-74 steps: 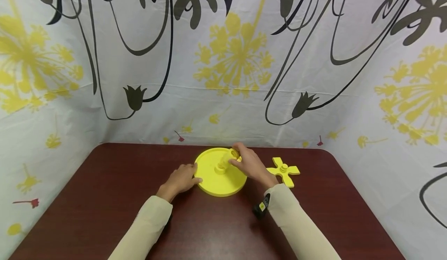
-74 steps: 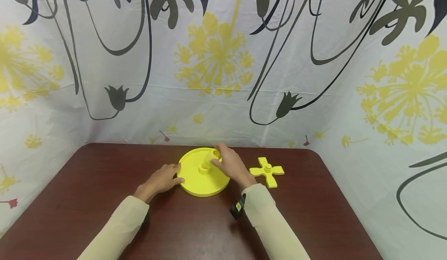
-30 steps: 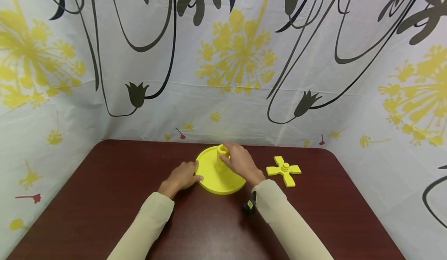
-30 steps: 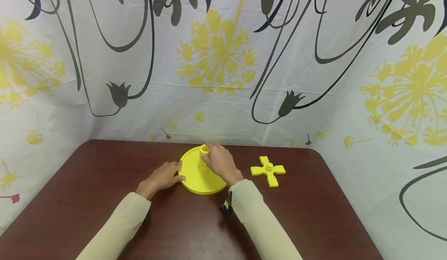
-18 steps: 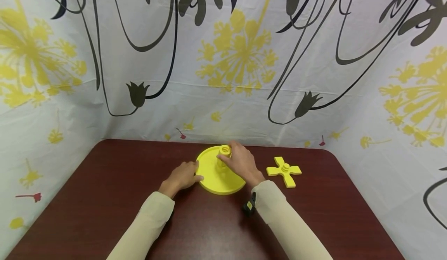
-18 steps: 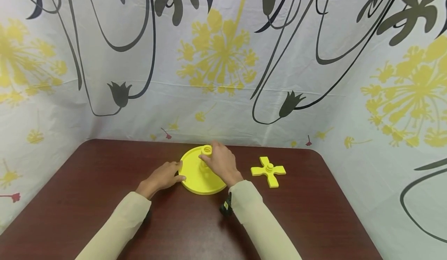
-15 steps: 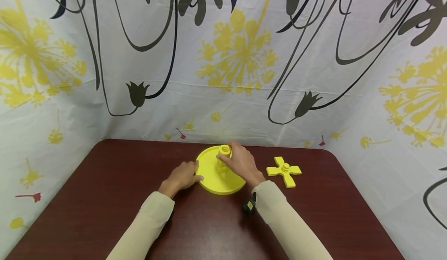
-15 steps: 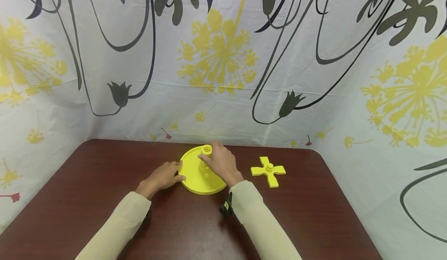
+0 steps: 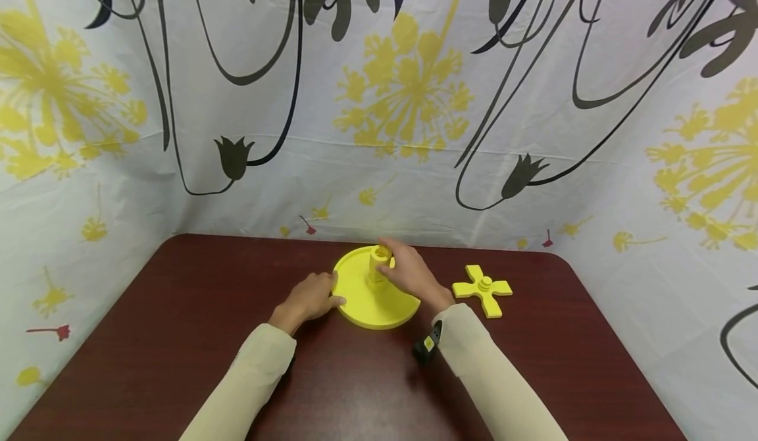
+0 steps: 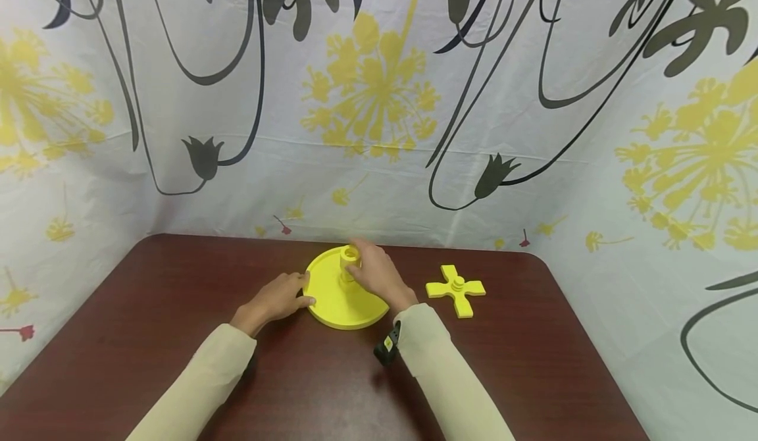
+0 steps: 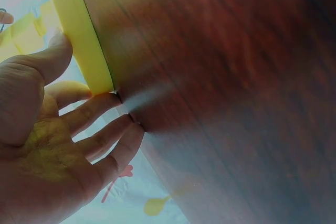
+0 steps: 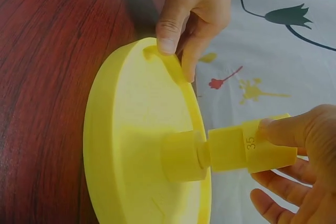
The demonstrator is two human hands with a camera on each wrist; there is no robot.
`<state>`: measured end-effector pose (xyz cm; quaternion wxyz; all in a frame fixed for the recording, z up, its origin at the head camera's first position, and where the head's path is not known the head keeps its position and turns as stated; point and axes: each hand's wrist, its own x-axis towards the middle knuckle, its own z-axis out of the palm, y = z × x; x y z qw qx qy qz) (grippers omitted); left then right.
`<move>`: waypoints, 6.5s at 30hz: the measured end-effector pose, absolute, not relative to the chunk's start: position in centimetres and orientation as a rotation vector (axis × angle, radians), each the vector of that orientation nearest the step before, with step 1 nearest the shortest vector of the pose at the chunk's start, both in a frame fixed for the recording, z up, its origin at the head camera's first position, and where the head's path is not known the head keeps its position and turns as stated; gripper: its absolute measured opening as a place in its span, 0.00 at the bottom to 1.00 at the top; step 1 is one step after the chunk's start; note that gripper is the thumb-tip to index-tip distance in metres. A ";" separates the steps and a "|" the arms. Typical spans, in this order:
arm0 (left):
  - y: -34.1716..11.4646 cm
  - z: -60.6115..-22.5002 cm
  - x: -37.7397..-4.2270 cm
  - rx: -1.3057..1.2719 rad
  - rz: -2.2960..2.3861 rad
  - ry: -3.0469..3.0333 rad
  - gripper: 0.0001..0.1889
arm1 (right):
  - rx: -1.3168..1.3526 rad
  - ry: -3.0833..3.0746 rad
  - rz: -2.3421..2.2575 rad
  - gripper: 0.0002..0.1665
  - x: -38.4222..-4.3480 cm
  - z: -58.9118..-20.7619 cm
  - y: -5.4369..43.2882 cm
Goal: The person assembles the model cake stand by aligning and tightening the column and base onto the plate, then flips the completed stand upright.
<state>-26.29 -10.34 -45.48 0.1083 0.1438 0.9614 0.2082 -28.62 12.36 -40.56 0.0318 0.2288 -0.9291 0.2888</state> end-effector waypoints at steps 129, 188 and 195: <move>-10.3 -45.0 -26.5 0.317 0.843 2.758 0.39 | 0.428 -2.851 1.008 0.28 -28.8 -41.9 11.8; -10.2 -45.3 -26.5 0.312 0.847 2.768 0.38 | 0.416 -2.882 1.016 0.29 -28.9 -42.2 12.4; -10.2 -45.2 -26.5 0.322 0.841 2.766 0.39 | 0.548 -2.918 1.063 0.41 -29.2 -42.2 13.1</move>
